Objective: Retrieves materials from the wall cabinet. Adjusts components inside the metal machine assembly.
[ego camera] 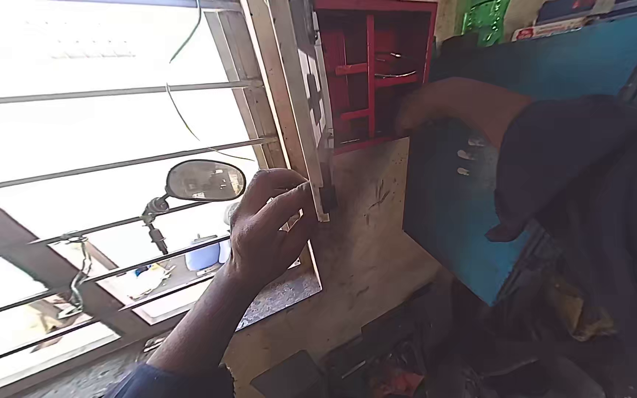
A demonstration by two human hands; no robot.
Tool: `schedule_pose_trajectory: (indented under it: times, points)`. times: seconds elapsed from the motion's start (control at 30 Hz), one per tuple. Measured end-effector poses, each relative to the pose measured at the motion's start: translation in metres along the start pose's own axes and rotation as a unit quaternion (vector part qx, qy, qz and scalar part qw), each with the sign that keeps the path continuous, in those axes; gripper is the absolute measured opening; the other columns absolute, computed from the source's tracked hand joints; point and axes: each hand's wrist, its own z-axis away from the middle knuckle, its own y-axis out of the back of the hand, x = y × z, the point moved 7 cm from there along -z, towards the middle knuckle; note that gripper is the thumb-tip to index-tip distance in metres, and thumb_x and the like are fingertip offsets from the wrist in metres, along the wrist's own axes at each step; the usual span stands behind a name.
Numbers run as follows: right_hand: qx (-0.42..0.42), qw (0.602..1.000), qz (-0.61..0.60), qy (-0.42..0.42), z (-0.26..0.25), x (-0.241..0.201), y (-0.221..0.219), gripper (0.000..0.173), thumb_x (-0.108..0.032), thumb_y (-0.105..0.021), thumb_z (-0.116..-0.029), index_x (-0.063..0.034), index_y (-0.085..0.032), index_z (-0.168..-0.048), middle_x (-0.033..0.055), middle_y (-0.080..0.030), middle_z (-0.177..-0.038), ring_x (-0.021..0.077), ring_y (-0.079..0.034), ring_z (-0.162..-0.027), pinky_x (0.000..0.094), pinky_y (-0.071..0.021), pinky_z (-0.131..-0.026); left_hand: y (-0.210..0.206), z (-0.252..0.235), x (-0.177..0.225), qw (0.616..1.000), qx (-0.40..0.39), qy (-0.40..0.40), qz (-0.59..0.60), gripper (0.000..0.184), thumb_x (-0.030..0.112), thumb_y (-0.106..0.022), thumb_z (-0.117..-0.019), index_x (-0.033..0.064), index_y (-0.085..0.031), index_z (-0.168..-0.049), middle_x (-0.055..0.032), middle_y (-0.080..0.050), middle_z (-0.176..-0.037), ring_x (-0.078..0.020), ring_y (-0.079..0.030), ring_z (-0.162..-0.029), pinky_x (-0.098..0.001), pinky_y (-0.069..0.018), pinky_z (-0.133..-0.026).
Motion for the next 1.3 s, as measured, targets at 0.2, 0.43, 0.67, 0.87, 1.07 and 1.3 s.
schedule_pose_trajectory:
  times: [0.2, 0.43, 0.67, 0.87, 1.07, 1.3]
  points:
    - [0.008, 0.957, -0.284, 0.055, 0.042, 0.015, 0.009, 0.021, -0.012, -0.063, -0.0956, -0.0127, -0.055, -0.077, -0.0033, -0.042, -0.055, 0.0051, -0.034, -0.041, 0.0195, -0.0311, -0.039, -0.001, 0.000, 0.000, 1.000, 0.006, 0.001, 0.000, 0.017, 0.012, -0.070, -0.0956, 0.0069, -0.070, -0.112, -0.0064, -0.061, -0.116, -0.0082, -0.059, -0.111, -0.0213, -0.0513, -0.094]
    - [0.010, 0.937, -0.331, 0.112, 0.079, -0.004, 0.008, 0.031, 0.007, -0.055, -0.0955, -0.0055, -0.066, -0.121, 0.0061, -0.068, -0.092, 0.0097, -0.059, -0.067, 0.0215, -0.0480, -0.058, -0.006, -0.001, 0.000, 1.000, 0.010, -0.001, 0.010, 0.017, 0.014, -0.070, -0.0960, 0.0084, -0.070, -0.112, -0.0052, -0.061, -0.115, -0.0078, -0.059, -0.111, -0.0213, -0.0519, -0.094]
    - [0.116, 0.932, -0.125, 0.319, 0.064, -0.032, 0.007, 0.010, -0.005, -0.065, -0.0982, -0.0060, -0.074, -0.101, 0.0028, -0.071, -0.093, 0.0067, -0.065, -0.084, 0.0273, -0.0542, -0.082, -0.005, -0.001, -0.001, 1.000, 0.010, -0.002, 0.011, 0.018, 0.013, -0.069, -0.0962, 0.0080, -0.070, -0.113, -0.0060, -0.061, -0.113, -0.0077, -0.060, -0.107, -0.0208, -0.0516, -0.091]
    - [0.072, 0.952, -0.036, 0.294, 0.060, -0.039, 0.000, 0.013, -0.003, -0.063, -0.0989, -0.0054, -0.075, -0.104, 0.0061, -0.071, -0.093, 0.0116, -0.064, -0.084, 0.0331, -0.0526, -0.082, -0.005, 0.000, -0.001, 1.000, 0.011, -0.004, 0.008, 0.017, 0.012, -0.070, -0.0958, 0.0085, -0.069, -0.113, -0.0059, -0.061, -0.114, -0.0075, -0.060, -0.108, -0.0207, -0.0524, -0.091]
    - [0.126, 0.954, -0.009, 0.272, 0.055, -0.026, 0.012, 0.018, -0.004, -0.061, -0.0995, -0.0074, -0.076, -0.108, 0.0123, -0.073, -0.105, 0.0247, -0.068, -0.100, 0.0490, -0.0523, -0.093, -0.005, 0.001, -0.002, 1.000, 0.018, -0.006, 0.006, 0.018, 0.010, -0.071, -0.0943, 0.0074, -0.069, -0.112, -0.0062, -0.062, -0.113, -0.0088, -0.061, -0.109, -0.0224, -0.0531, -0.092]
    - [0.117, 0.955, 0.010, 0.272, 0.059, -0.028, 0.012, 0.018, -0.002, -0.062, -0.0982, -0.0088, -0.078, -0.105, 0.0087, -0.075, -0.101, 0.0211, -0.069, -0.095, 0.0458, -0.0533, -0.092, -0.007, 0.001, -0.002, 1.000, 0.021, -0.003, 0.007, 0.020, 0.010, -0.072, -0.0943, 0.0107, -0.068, -0.114, -0.0043, -0.062, -0.113, -0.0086, -0.061, -0.109, -0.0234, -0.0538, -0.092]
